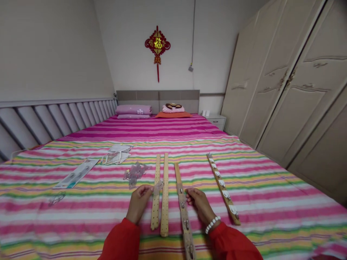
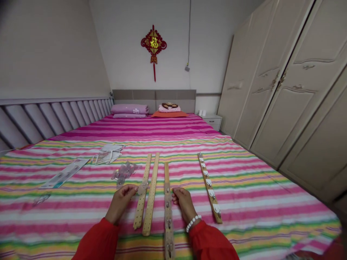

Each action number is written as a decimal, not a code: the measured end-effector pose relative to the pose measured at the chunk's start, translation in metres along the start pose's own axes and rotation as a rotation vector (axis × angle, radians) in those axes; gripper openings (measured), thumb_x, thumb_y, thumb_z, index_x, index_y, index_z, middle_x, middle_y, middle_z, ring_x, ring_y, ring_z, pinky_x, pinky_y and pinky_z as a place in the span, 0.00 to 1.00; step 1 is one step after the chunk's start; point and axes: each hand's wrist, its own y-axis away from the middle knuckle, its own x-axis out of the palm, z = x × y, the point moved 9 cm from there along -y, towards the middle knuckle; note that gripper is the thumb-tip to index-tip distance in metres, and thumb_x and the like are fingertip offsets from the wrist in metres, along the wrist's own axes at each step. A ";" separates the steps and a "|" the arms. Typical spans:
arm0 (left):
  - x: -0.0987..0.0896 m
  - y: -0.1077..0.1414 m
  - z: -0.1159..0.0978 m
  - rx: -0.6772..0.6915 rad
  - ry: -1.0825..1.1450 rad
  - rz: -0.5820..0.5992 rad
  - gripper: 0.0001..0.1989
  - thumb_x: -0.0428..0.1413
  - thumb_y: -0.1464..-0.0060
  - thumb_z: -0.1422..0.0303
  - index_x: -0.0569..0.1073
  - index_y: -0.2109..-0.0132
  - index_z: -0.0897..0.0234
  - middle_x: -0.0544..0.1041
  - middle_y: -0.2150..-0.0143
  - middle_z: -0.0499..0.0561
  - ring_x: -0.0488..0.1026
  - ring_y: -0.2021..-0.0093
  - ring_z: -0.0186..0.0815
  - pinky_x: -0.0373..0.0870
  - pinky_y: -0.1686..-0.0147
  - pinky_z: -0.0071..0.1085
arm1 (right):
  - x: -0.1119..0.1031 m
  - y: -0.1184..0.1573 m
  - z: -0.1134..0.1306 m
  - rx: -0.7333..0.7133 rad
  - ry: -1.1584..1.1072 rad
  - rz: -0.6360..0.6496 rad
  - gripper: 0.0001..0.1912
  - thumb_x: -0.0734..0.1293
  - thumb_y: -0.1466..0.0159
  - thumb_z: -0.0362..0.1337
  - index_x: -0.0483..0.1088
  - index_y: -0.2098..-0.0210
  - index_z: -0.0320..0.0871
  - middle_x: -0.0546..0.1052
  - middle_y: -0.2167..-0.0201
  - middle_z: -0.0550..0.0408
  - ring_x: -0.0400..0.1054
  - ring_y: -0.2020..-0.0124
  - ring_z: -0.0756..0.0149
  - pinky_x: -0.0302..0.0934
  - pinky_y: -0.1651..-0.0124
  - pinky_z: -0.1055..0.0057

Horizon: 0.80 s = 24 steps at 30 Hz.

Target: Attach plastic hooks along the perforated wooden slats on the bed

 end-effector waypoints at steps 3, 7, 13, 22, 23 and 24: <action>0.023 0.008 -0.030 0.168 -0.145 0.140 0.16 0.57 0.55 0.54 0.73 0.72 0.65 0.73 0.74 0.49 0.69 0.70 0.35 0.65 0.69 0.28 | 0.012 0.006 0.022 -0.093 0.029 0.082 0.15 0.75 0.53 0.44 0.77 0.71 0.39 0.73 0.81 0.58 0.59 0.82 0.75 0.52 0.78 0.75; 0.054 0.016 -0.052 0.288 -0.276 0.309 0.11 0.54 0.49 0.61 0.73 0.71 0.64 0.71 0.73 0.48 0.66 0.71 0.33 0.61 0.70 0.27 | 0.038 0.018 0.048 -0.180 0.172 0.251 0.16 0.76 0.52 0.43 0.79 0.66 0.41 0.76 0.77 0.56 0.62 0.78 0.72 0.56 0.74 0.73; 0.081 0.015 -0.061 0.324 -0.256 0.366 0.10 0.55 0.50 0.62 0.73 0.71 0.65 0.70 0.74 0.48 0.65 0.72 0.32 0.61 0.70 0.27 | 0.051 0.022 0.053 -0.143 0.155 0.338 0.13 0.76 0.54 0.43 0.78 0.73 0.40 0.74 0.82 0.59 0.64 0.81 0.73 0.59 0.74 0.73; 0.110 -0.010 -0.013 -0.074 0.197 0.340 0.21 0.66 0.66 0.58 0.75 0.66 0.67 0.77 0.70 0.51 0.73 0.68 0.32 0.68 0.66 0.27 | 0.032 0.002 0.043 -0.047 0.047 0.190 0.17 0.78 0.58 0.44 0.73 0.75 0.39 0.76 0.84 0.56 0.67 0.83 0.71 0.61 0.76 0.74; 0.115 -0.012 -0.007 -0.121 0.231 0.349 0.21 0.66 0.67 0.58 0.75 0.67 0.68 0.77 0.71 0.50 0.73 0.70 0.31 0.68 0.68 0.26 | 0.033 -0.001 0.043 -0.044 0.059 0.187 0.18 0.77 0.58 0.44 0.73 0.75 0.39 0.75 0.84 0.56 0.67 0.83 0.71 0.61 0.76 0.74; 0.119 -0.014 -0.001 -0.161 0.258 0.341 0.21 0.67 0.68 0.58 0.75 0.68 0.68 0.77 0.72 0.50 0.72 0.71 0.30 0.68 0.69 0.25 | 0.034 -0.004 0.043 -0.044 0.076 0.184 0.18 0.77 0.58 0.45 0.72 0.76 0.39 0.75 0.85 0.56 0.67 0.83 0.71 0.61 0.76 0.74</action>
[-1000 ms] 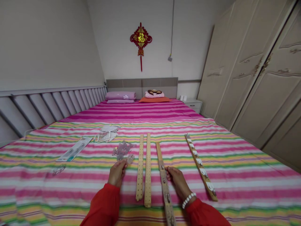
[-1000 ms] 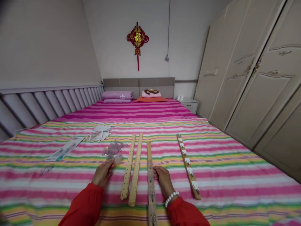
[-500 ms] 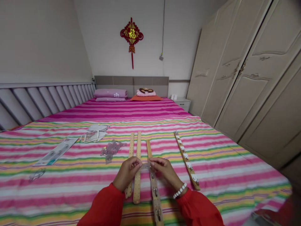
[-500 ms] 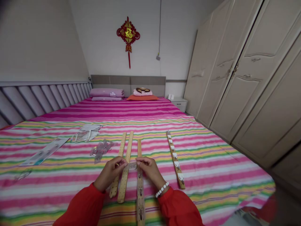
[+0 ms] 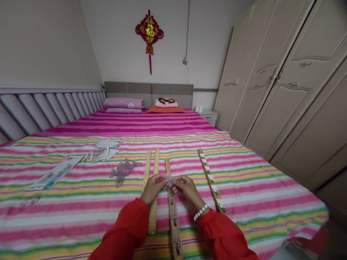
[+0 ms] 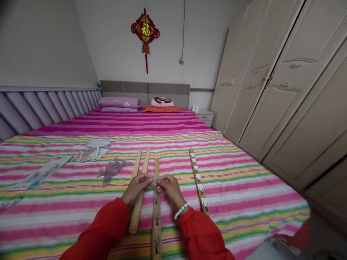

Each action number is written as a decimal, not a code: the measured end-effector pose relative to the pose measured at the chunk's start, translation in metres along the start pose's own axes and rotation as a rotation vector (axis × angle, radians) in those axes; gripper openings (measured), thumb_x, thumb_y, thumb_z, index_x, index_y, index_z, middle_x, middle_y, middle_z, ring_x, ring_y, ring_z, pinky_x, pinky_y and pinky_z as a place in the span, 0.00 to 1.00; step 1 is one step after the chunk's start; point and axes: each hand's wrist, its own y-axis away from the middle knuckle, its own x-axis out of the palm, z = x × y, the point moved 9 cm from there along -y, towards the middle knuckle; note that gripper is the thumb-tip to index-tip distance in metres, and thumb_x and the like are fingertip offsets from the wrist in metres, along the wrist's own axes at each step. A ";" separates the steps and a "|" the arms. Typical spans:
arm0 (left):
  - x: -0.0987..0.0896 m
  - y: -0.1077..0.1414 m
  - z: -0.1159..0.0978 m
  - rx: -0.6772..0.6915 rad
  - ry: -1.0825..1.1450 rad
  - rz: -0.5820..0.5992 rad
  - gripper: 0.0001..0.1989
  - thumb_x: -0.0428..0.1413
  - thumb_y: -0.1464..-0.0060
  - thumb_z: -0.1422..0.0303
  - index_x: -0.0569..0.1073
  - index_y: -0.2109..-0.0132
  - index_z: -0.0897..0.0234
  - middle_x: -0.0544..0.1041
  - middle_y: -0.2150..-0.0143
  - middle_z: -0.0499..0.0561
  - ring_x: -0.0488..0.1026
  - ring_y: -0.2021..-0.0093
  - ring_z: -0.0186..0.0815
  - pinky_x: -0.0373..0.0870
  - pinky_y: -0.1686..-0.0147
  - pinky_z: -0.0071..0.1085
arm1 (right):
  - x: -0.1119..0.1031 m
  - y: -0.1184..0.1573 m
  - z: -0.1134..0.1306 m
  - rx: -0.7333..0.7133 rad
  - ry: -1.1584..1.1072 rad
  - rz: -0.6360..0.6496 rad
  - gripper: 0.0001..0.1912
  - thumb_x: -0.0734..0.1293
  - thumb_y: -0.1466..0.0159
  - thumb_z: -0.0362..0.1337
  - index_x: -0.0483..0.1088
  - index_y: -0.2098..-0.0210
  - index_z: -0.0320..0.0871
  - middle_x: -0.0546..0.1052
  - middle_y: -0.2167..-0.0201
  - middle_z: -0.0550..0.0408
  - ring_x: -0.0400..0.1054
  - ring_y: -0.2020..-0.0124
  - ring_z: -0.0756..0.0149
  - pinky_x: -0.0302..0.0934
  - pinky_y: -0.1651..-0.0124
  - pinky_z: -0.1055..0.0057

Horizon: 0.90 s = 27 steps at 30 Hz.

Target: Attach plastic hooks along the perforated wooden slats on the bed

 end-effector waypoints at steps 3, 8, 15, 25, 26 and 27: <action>-0.004 -0.013 0.012 -0.070 0.097 -0.089 0.22 0.70 0.73 0.61 0.74 0.69 0.68 0.77 0.75 0.48 0.72 0.74 0.28 0.69 0.70 0.24 | -0.002 -0.011 0.000 -0.009 0.059 -0.017 0.17 0.76 0.58 0.46 0.70 0.78 0.40 0.74 0.85 0.56 0.66 0.84 0.71 0.59 0.78 0.74; -0.012 -0.039 0.024 -0.100 0.126 -0.165 0.19 0.70 0.72 0.66 0.74 0.71 0.69 0.76 0.76 0.48 0.71 0.77 0.27 0.70 0.72 0.25 | -0.009 -0.032 -0.002 -0.086 0.150 -0.051 0.16 0.74 0.56 0.45 0.67 0.83 0.41 0.67 0.89 0.62 0.57 0.86 0.75 0.50 0.81 0.75; -0.015 -0.071 0.037 -0.074 -0.030 -0.184 0.09 0.65 0.65 0.72 0.74 0.73 0.68 0.73 0.78 0.45 0.70 0.78 0.27 0.68 0.74 0.24 | -0.021 -0.058 -0.024 -0.083 0.256 -0.135 0.13 0.70 0.57 0.43 0.65 0.85 0.42 0.64 0.89 0.63 0.54 0.84 0.74 0.47 0.80 0.74; -0.012 -0.079 0.037 -0.035 -0.223 -0.190 0.05 0.60 0.62 0.74 0.70 0.76 0.66 0.69 0.82 0.42 0.68 0.80 0.28 0.66 0.76 0.24 | -0.033 -0.070 -0.037 -0.093 0.362 -0.224 0.11 0.68 0.56 0.40 0.64 0.87 0.42 0.65 0.88 0.62 0.56 0.82 0.72 0.51 0.76 0.74; -0.012 -0.080 0.036 -0.029 -0.250 -0.191 0.04 0.60 0.62 0.75 0.70 0.76 0.66 0.69 0.82 0.42 0.68 0.79 0.28 0.65 0.76 0.24 | -0.034 -0.070 -0.038 -0.090 0.372 -0.228 0.11 0.68 0.56 0.40 0.64 0.86 0.43 0.65 0.88 0.62 0.56 0.82 0.72 0.51 0.76 0.74; -0.012 -0.080 0.035 -0.022 -0.277 -0.195 0.04 0.59 0.62 0.75 0.70 0.76 0.66 0.69 0.82 0.42 0.67 0.79 0.28 0.65 0.76 0.24 | -0.035 -0.071 -0.040 -0.086 0.380 -0.232 0.11 0.68 0.55 0.40 0.64 0.86 0.43 0.65 0.88 0.62 0.56 0.82 0.72 0.51 0.77 0.74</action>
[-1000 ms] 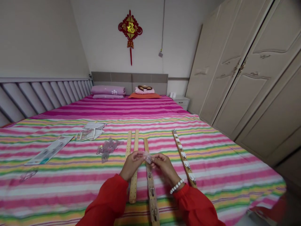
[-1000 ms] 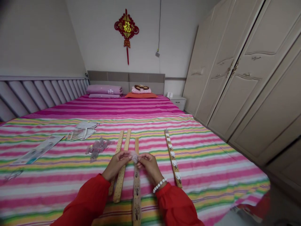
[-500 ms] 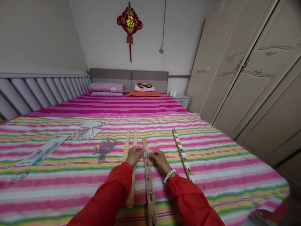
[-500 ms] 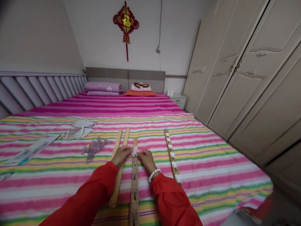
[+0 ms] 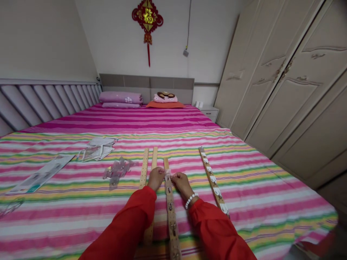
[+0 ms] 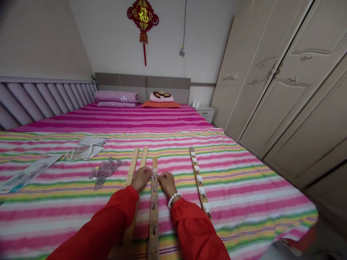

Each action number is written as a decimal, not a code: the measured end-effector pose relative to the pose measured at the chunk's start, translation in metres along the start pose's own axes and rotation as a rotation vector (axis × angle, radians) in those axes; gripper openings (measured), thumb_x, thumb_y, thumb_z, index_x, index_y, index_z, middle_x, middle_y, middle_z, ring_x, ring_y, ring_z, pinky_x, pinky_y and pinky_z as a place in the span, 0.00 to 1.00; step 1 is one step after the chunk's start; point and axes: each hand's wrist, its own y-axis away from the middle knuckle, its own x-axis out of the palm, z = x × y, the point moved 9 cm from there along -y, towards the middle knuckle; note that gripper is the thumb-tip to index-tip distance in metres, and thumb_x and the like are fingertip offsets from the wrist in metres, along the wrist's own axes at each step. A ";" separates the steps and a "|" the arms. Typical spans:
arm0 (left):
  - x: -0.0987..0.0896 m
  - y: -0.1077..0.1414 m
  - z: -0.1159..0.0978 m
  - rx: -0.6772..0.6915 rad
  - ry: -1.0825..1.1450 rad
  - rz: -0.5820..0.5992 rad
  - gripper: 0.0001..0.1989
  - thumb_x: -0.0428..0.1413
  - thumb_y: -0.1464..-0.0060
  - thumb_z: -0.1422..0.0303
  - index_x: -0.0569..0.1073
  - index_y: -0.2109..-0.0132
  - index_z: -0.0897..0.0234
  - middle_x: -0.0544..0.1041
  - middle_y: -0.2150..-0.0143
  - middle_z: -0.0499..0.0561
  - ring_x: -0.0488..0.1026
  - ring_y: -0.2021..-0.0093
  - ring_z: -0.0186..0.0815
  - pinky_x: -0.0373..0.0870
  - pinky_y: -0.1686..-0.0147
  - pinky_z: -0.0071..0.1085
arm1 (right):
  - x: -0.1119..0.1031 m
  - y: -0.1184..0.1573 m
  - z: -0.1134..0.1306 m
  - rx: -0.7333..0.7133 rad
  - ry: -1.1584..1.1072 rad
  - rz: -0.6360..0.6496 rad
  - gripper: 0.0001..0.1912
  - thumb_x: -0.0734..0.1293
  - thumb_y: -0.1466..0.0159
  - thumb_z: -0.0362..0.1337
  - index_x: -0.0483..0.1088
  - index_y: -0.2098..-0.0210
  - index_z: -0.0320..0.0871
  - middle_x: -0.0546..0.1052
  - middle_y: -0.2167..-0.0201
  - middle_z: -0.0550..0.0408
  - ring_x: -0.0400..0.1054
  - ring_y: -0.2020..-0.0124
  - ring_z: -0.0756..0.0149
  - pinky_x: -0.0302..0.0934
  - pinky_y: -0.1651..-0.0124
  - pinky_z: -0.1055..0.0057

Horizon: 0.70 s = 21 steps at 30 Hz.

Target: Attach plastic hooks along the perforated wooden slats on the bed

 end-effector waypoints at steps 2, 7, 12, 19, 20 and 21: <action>0.000 -0.001 -0.001 0.015 -0.052 -0.012 0.03 0.58 0.61 0.76 0.71 0.75 0.66 0.69 0.81 0.42 0.66 0.79 0.28 0.64 0.77 0.23 | 0.000 -0.002 -0.003 0.010 0.016 -0.005 0.12 0.68 0.55 0.41 0.63 0.87 0.43 0.65 0.88 0.63 0.56 0.82 0.72 0.51 0.77 0.74; -0.003 -0.001 -0.004 0.046 -0.183 -0.060 0.05 0.56 0.60 0.79 0.70 0.76 0.65 0.69 0.80 0.43 0.66 0.77 0.28 0.61 0.75 0.23 | 0.002 -0.005 -0.010 0.038 0.043 -0.009 0.13 0.69 0.55 0.41 0.62 0.86 0.44 0.65 0.89 0.63 0.57 0.83 0.72 0.52 0.78 0.75; -0.004 -0.002 -0.006 0.053 -0.292 -0.078 0.08 0.55 0.60 0.81 0.70 0.74 0.64 0.69 0.79 0.44 0.67 0.75 0.29 0.61 0.72 0.24 | 0.004 -0.007 -0.016 0.074 0.050 -0.010 0.13 0.70 0.56 0.41 0.61 0.87 0.44 0.64 0.90 0.64 0.57 0.83 0.73 0.50 0.78 0.75; 0.000 -0.013 0.002 -0.074 -0.354 -0.010 0.06 0.57 0.59 0.79 0.70 0.73 0.64 0.70 0.83 0.44 0.69 0.79 0.31 0.65 0.76 0.25 | 0.007 -0.008 -0.017 0.157 0.010 0.043 0.15 0.71 0.58 0.39 0.60 0.89 0.45 0.61 0.93 0.64 0.53 0.87 0.74 0.45 0.82 0.74; 0.001 -0.014 0.002 -0.098 -0.355 0.012 0.06 0.57 0.59 0.79 0.69 0.74 0.64 0.69 0.84 0.44 0.69 0.80 0.31 0.65 0.77 0.25 | 0.008 -0.007 -0.017 0.171 0.003 0.057 0.15 0.72 0.58 0.38 0.60 0.90 0.45 0.61 0.94 0.64 0.52 0.88 0.74 0.44 0.83 0.74; 0.002 -0.016 0.003 -0.120 -0.359 0.037 0.06 0.58 0.59 0.78 0.69 0.75 0.65 0.69 0.85 0.44 0.69 0.81 0.31 0.65 0.78 0.25 | 0.008 -0.007 -0.016 0.184 -0.002 0.070 0.14 0.72 0.59 0.37 0.61 0.90 0.45 0.60 0.94 0.64 0.51 0.88 0.74 0.44 0.84 0.74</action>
